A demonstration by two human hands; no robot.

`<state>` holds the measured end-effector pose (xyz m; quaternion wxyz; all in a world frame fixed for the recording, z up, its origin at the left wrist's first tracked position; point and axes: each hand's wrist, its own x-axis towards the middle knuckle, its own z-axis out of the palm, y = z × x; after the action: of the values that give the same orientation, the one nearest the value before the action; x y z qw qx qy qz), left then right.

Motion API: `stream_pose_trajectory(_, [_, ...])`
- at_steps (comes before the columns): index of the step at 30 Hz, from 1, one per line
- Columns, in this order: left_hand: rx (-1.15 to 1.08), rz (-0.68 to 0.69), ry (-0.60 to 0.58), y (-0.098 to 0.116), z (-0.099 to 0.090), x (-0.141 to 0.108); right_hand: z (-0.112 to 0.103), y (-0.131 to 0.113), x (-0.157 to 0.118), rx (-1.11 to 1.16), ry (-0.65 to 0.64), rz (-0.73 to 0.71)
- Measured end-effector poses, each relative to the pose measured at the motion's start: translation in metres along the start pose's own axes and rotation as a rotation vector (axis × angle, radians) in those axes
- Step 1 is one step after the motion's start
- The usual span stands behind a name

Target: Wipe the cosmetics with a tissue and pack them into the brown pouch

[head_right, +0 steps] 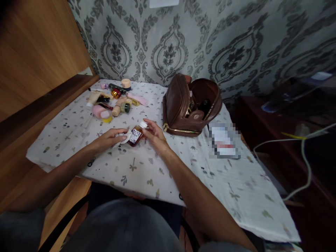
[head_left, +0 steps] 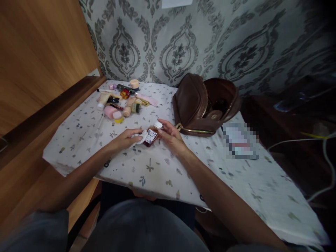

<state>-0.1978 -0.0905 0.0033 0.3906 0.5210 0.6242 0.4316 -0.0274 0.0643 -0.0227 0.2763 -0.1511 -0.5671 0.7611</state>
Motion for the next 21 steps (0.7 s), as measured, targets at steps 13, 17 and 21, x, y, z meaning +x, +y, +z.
stream_pose_trajectory(13, [-0.032,-0.029,0.054,-0.0001,0.0033,0.0004,-0.0011,0.0,0.0021,0.027,0.004,-0.002])
stream_pose_trajectory(17, [-0.028,-0.02,0.056,-0.0046,0.0033,0.0009,-0.0017,0.0004,0.0018,0.049,-0.002,-0.004])
stream_pose_trajectory(21, [0.026,-0.018,0.088,-0.0034,0.0041,0.0023,-0.0033,0.0018,0.0026,0.035,-0.009,-0.011])
